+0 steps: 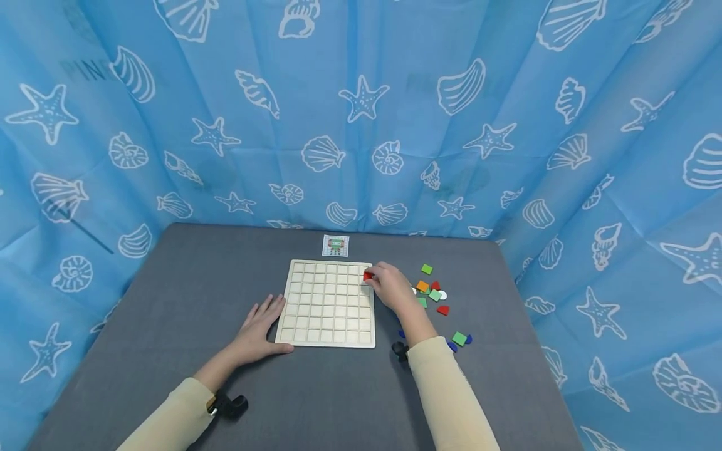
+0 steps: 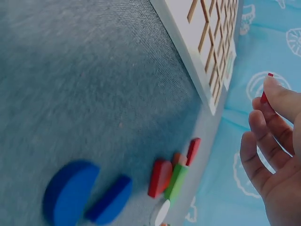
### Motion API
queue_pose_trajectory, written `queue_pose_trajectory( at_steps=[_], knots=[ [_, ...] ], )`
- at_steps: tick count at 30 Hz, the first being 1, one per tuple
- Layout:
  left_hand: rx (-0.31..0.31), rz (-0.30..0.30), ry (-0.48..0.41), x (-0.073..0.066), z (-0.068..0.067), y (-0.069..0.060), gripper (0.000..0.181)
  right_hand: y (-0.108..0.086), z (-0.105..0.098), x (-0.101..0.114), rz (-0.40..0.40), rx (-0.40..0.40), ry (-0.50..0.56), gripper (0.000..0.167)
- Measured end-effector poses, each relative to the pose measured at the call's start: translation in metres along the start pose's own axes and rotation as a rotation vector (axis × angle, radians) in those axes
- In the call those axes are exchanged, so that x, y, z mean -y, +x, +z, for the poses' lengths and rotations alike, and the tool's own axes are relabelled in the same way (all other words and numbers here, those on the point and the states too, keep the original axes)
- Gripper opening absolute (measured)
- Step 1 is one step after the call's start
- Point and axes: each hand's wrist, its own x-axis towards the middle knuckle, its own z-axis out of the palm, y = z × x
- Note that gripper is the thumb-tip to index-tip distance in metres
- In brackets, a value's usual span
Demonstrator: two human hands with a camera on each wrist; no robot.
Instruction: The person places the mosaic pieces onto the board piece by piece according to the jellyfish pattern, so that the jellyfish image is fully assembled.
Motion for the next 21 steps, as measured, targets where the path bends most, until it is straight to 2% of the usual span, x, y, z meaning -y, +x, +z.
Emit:
queue_pose_trajectory(
  at_steps=[8, 16, 21],
  knots=[
    [0.005, -0.007, 0.011, -0.001, 0.0, 0.002, 0.118, 0.017, 0.014, 0.0, 0.008, 0.036, -0.006, 0.031],
    [0.006, -0.017, 0.019, 0.0, 0.002, 0.003, 0.12, 0.027, 0.026, 0.008, 0.057, 0.096, -0.036, 0.036],
    [0.0, -0.024, 0.021, 0.001, 0.004, 0.002, 0.12, 0.034, 0.03, 0.012, 0.067, 0.122, -0.017, 0.034]
  ],
)
